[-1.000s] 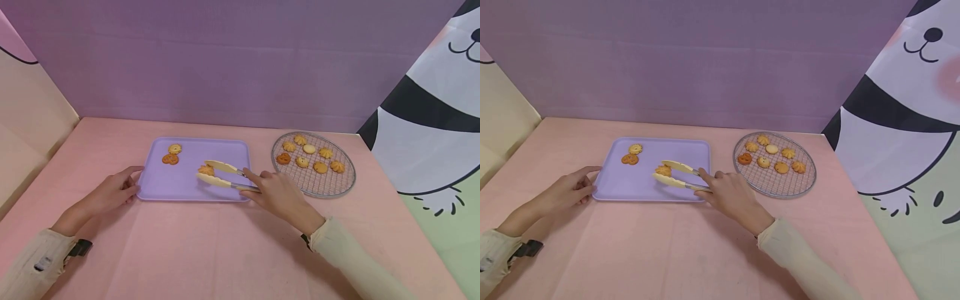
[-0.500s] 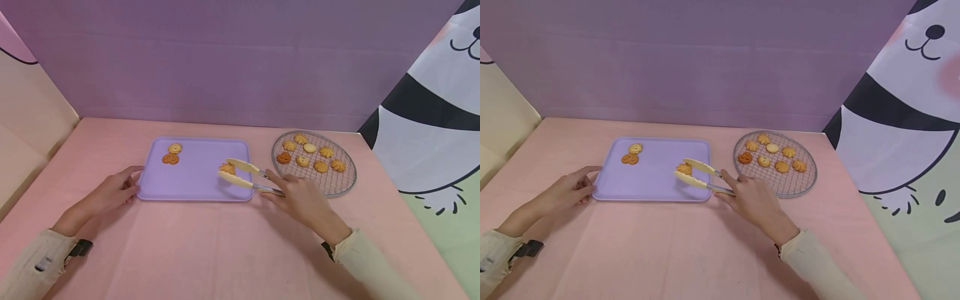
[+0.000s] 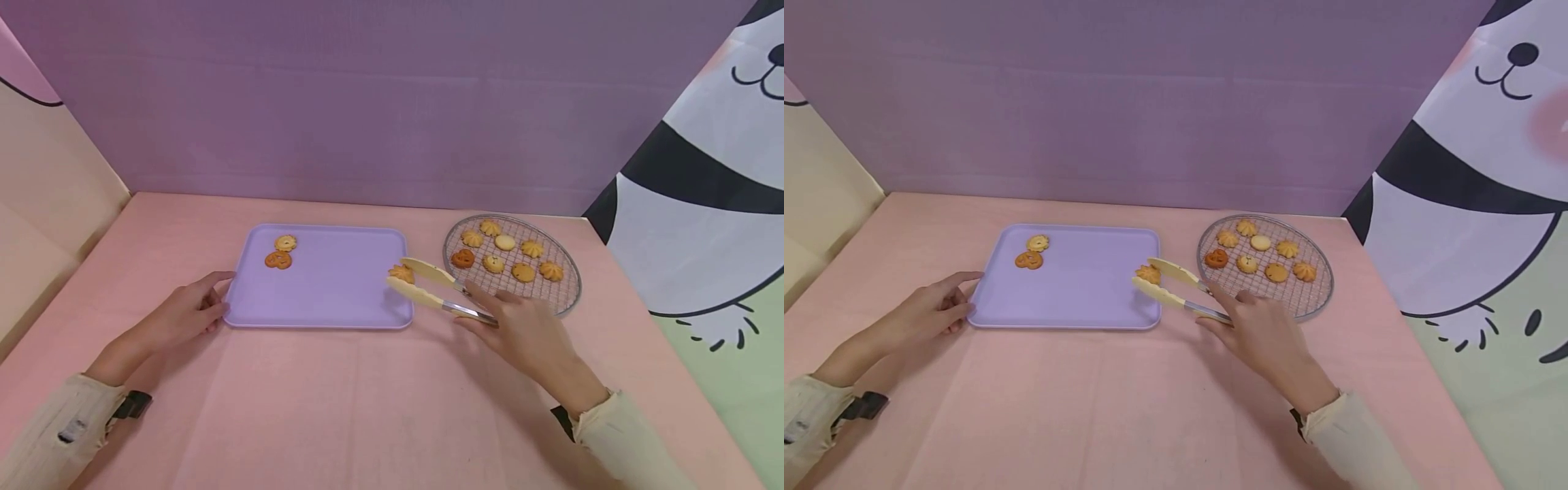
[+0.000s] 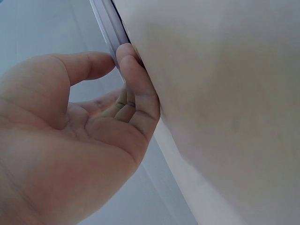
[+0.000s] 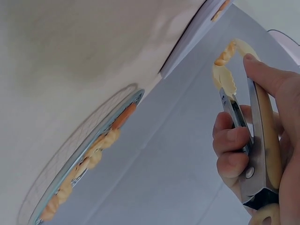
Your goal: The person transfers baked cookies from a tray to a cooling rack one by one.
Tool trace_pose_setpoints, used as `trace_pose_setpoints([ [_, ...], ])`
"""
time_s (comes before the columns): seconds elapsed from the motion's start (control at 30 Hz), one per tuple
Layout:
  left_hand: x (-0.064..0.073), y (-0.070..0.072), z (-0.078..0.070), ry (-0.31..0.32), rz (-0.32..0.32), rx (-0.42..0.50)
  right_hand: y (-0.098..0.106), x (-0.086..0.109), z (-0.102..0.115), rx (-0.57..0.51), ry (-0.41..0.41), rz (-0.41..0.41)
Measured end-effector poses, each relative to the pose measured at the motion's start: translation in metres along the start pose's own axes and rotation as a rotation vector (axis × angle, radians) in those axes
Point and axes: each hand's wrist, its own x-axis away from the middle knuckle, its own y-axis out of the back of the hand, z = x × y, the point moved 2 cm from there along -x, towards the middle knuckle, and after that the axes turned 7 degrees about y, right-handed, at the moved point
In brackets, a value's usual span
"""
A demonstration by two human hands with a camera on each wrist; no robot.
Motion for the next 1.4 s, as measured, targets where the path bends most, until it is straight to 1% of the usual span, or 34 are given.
trace_pose_setpoints([
  [0.07, 0.000, 0.000, 0.000, 0.001, -0.001, -0.002, 0.002, 0.003, -0.003, -0.002, -0.025, 0.010],
  [0.3, 0.000, 0.000, 0.000, 0.007, 0.001, -0.004, 0.005, 0.015, -0.013, 0.020, -0.069, -0.013],
  [0.5, 0.001, 0.000, -0.001, 0.017, 0.007, 0.006, 0.005, 0.024, -0.022, 0.038, -0.122, 0.011],
  [0.7, 0.001, 0.000, 0.000, 0.023, 0.015, 0.011, 0.006, 0.033, -0.031, 0.066, -0.146, 0.028],
  [0.8, 0.000, -0.001, 0.000, 0.025, 0.017, 0.006, 0.006, 0.039, -0.036, 0.068, -0.171, 0.046],
  [0.97, 0.001, 0.000, -0.002, 0.027, 0.015, 0.010, 0.006, 0.046, -0.044, 0.073, -0.203, 0.044],
  [1.03, 0.001, 0.001, -0.002, 0.028, 0.014, 0.013, 0.006, 0.048, -0.048, 0.077, -0.207, 0.043],
  [1.27, 0.000, 0.000, -0.002, 0.028, 0.015, 0.006, 0.004, 0.056, -0.058, 0.072, -0.241, 0.078],
  [1.4, -0.001, 0.000, -0.002, 0.038, 0.016, 0.000, 0.002, 0.057, -0.063, 0.075, -0.250, 0.095],
])
